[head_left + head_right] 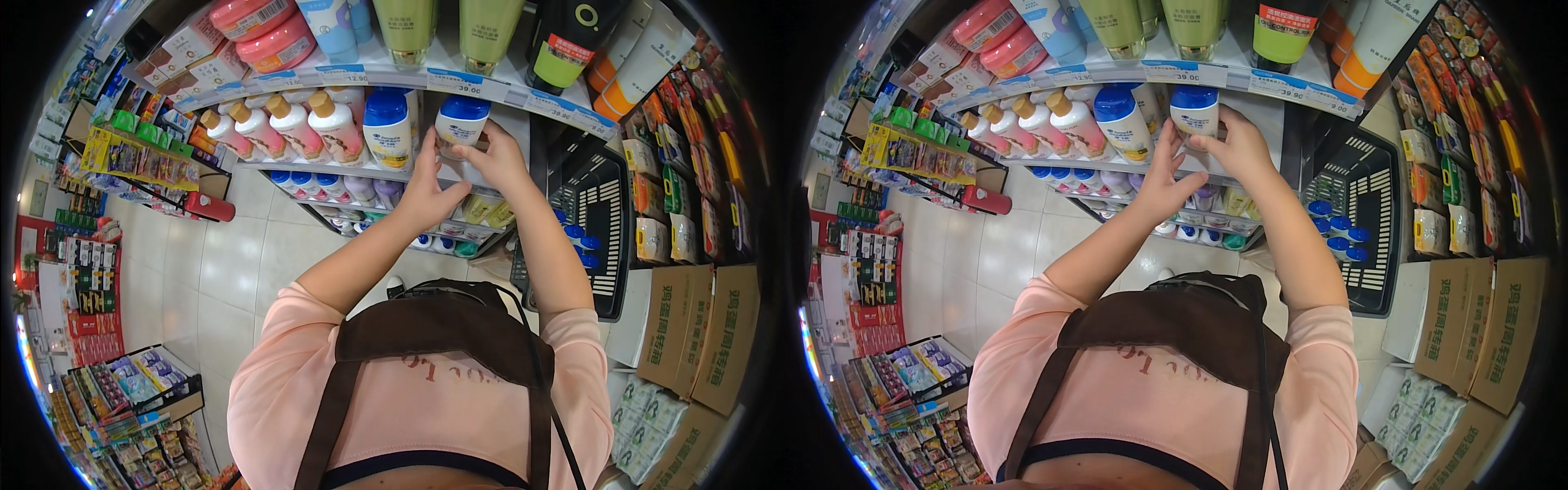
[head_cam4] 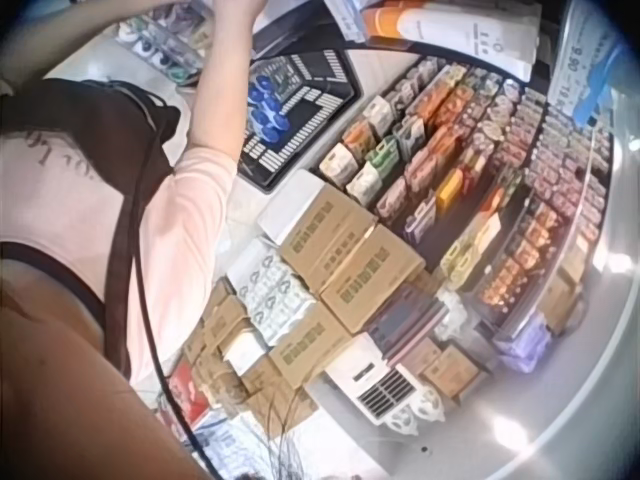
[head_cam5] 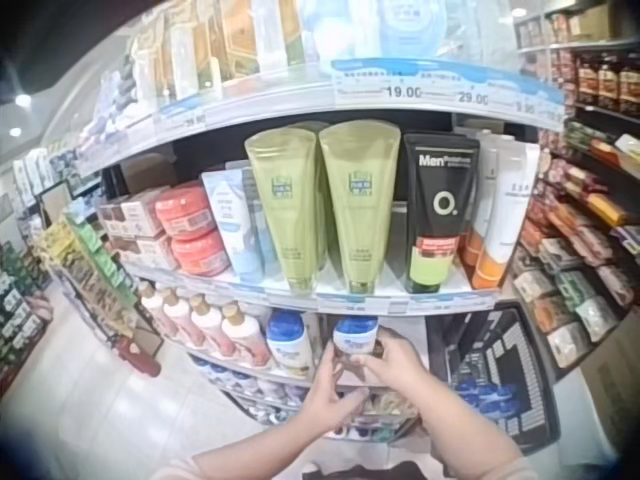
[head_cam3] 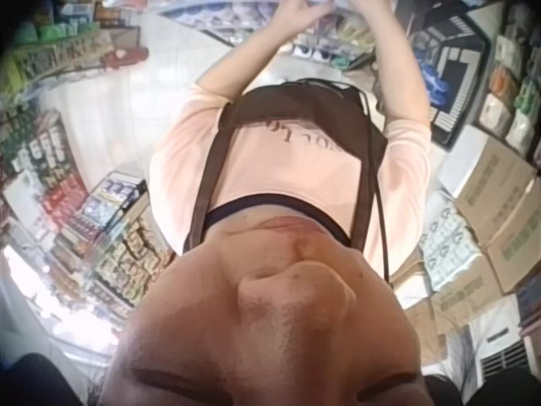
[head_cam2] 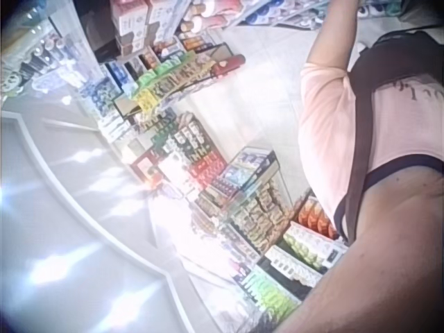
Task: The person picks up bottles of lotion from a shopping basket and places them onto a store shelf. They arrange the bottles in a row, ensuring they are facing forward and aligned with other products.
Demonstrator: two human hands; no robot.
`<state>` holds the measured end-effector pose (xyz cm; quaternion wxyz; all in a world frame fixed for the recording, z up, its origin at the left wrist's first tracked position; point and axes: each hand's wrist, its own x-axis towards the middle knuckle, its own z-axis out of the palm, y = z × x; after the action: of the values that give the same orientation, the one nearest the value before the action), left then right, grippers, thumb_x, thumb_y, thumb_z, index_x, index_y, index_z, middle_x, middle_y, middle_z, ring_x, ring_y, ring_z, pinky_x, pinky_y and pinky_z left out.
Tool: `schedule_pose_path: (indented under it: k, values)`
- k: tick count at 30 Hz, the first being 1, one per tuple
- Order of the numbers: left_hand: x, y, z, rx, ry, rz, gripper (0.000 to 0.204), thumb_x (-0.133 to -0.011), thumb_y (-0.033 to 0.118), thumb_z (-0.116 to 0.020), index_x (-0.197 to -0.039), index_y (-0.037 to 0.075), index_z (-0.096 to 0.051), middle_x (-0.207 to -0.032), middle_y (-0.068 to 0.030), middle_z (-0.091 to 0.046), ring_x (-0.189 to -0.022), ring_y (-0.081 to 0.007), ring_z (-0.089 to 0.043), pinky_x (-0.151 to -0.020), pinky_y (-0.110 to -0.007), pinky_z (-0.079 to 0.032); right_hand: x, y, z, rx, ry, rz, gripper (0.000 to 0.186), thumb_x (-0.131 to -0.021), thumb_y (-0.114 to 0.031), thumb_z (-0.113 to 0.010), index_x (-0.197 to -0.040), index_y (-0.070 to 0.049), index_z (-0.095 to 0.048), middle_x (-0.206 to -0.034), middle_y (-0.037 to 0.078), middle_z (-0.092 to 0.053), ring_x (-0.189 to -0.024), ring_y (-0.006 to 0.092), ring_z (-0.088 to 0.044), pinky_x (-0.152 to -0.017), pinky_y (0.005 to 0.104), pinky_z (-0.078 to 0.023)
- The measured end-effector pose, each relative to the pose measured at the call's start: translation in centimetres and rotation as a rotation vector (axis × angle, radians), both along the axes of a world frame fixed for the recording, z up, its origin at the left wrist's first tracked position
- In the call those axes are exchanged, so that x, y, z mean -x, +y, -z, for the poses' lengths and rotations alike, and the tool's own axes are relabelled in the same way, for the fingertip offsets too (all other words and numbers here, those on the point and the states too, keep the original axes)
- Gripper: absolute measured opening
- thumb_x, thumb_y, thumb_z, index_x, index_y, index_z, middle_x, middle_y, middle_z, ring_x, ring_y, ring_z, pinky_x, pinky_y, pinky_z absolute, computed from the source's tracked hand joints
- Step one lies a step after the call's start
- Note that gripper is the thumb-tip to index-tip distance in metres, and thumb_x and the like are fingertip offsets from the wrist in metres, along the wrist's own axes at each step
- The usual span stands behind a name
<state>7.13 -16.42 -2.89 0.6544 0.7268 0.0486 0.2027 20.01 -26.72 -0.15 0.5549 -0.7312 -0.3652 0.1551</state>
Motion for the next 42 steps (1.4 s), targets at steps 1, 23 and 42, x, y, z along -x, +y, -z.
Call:
schedule_pose_path:
  k: [1, 23, 42]
  values:
    - [-0.1, 0.1, 0.0, 0.020, 0.007, 0.008, 0.101, -0.074, 0.011, -0.068, -0.145, 0.000, 0.003, -0.148, -0.0206, -0.016, -0.138, -0.0320, -0.019, -0.108, -0.050, -0.021, 0.0, 0.1, -0.1, 0.013, -0.015, 0.004, 0.052, -0.073, -0.019, -0.075, -0.117, -0.001, -0.055, -0.104, 0.016, -0.065, -0.095, 0.0252, -0.065, -0.081, 0.0325, -0.050]
    - [-1.2, 0.5, 0.0, 0.084, 0.092, -0.059, 0.102, -0.073, 0.017, -0.068, -0.145, 0.001, 0.002, -0.146, -0.0194, -0.013, -0.136, -0.0297, -0.019, -0.109, -0.049, -0.020, -1.1, 1.7, 0.0, 0.030, 0.010, -0.020, 0.055, -0.073, -0.018, -0.076, -0.118, 0.002, -0.052, -0.103, 0.014, -0.066, -0.093, 0.0216, -0.064, -0.082, 0.0315, -0.049]
    - [4.2, -2.6, -1.3, -0.052, -0.099, 0.118, 0.065, -0.083, 0.000, -0.057, -0.141, 0.002, -0.027, -0.137, -0.0166, -0.040, -0.124, -0.0244, -0.043, -0.104, -0.037, -0.034, 2.4, -6.9, -1.9, -0.068, 0.003, 0.107, 0.051, -0.080, -0.010, -0.070, -0.126, -0.002, -0.049, -0.114, 0.009, -0.057, -0.094, 0.0148, -0.058, -0.077, 0.0266, -0.049]
